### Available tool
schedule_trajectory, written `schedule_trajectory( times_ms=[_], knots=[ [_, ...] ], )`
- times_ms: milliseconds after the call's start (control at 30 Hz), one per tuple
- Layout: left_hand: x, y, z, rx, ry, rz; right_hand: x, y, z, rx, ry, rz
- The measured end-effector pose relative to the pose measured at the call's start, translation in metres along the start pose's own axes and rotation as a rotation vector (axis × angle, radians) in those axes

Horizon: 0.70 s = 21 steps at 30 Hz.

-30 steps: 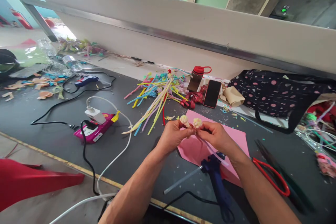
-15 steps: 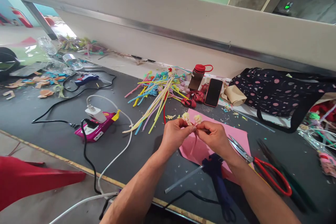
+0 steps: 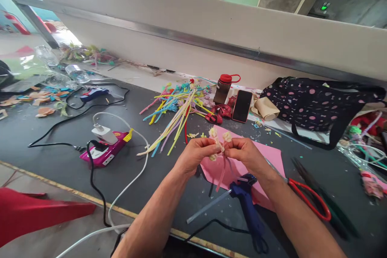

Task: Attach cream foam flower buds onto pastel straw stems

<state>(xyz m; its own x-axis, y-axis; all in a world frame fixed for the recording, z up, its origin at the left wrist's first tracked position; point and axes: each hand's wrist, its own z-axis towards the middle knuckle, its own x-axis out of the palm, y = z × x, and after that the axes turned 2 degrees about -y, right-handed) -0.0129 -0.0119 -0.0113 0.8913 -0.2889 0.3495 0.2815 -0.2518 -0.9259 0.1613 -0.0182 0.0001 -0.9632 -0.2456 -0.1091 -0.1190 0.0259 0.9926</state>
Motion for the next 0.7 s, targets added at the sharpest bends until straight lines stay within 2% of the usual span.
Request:
schedule_trajectory(
  times_ms=[367,567,700],
  knots=[
    [0.0031,0.0007,0.0025,-0.002,-0.087,0.106,0.0053,-0.0001,-0.0013,-0.003,-0.042,-0.113],
    [-0.0007,0.0015,0.0025,-0.036,-0.009,0.017,0.0029,0.0022,-0.0020,-0.019,-0.033,-0.092],
    [0.0005,0.0009,0.0024,-0.034,0.010,0.033,0.0012,0.0007,-0.0009,-0.027,-0.029,-0.110]
  ],
)
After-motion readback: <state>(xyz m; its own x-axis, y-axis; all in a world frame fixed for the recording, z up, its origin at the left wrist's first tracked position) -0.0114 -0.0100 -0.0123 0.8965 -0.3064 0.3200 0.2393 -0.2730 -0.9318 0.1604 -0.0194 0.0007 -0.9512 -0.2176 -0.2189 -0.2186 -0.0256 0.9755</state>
